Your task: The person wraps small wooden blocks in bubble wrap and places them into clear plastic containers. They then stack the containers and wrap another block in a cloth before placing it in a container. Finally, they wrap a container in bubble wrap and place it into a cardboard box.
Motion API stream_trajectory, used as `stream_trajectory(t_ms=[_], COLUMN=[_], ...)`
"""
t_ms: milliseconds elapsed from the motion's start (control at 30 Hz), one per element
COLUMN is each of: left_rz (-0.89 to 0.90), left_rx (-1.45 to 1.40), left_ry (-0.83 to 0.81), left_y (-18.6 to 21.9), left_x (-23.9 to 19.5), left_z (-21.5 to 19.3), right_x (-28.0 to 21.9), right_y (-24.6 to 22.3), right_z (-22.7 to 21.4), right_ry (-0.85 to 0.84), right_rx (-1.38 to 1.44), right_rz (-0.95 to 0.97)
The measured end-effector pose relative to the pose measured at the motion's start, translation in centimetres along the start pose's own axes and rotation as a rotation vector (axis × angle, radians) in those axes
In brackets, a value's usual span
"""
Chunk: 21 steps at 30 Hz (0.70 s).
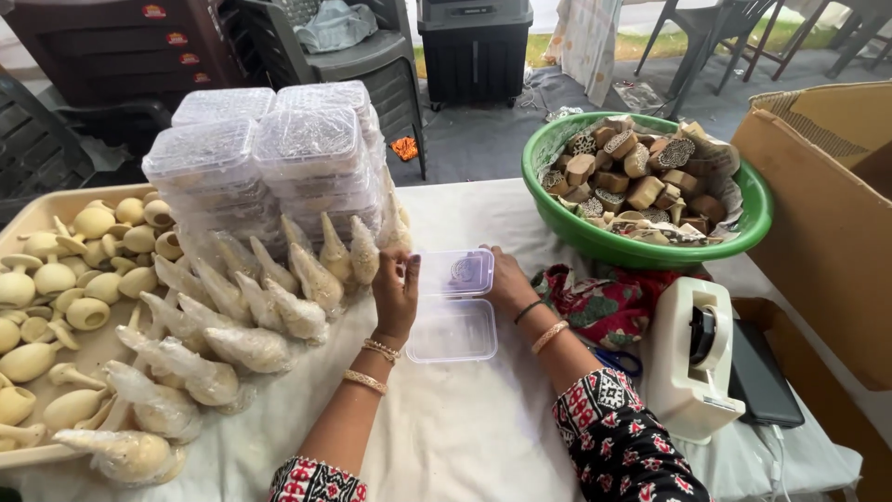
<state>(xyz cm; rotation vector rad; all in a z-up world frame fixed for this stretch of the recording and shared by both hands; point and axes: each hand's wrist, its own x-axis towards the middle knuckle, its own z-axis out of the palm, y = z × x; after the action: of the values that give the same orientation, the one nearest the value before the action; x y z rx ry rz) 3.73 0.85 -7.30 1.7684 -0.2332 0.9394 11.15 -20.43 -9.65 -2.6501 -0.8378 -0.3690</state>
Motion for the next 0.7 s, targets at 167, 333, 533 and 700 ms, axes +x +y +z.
stream_trajectory(t_ms=[167,333,533,700], left_rz=[0.11,0.113,-0.044,0.011], left_rx=[0.05,0.068,0.291,0.267], left_ry=[-0.007,0.02,-0.057,-0.091], left_y=[1.0,2.2,2.8,1.7], left_x=[-0.7,-1.0,-1.3,-0.9], left_z=[0.0,0.5,1.0,1.3], right_x=[0.4,0.3,0.9,-0.1], right_y=[-0.2,-0.3,1.6,-2.9], right_z=[-2.9,-7.3,-9.5,-16.2], right_ry=[0.02,-0.032,-0.054,-0.048], right_rx=[0.048,0.274,0.453,0.57], right_rz=[0.134,0.422,0.494,0.521])
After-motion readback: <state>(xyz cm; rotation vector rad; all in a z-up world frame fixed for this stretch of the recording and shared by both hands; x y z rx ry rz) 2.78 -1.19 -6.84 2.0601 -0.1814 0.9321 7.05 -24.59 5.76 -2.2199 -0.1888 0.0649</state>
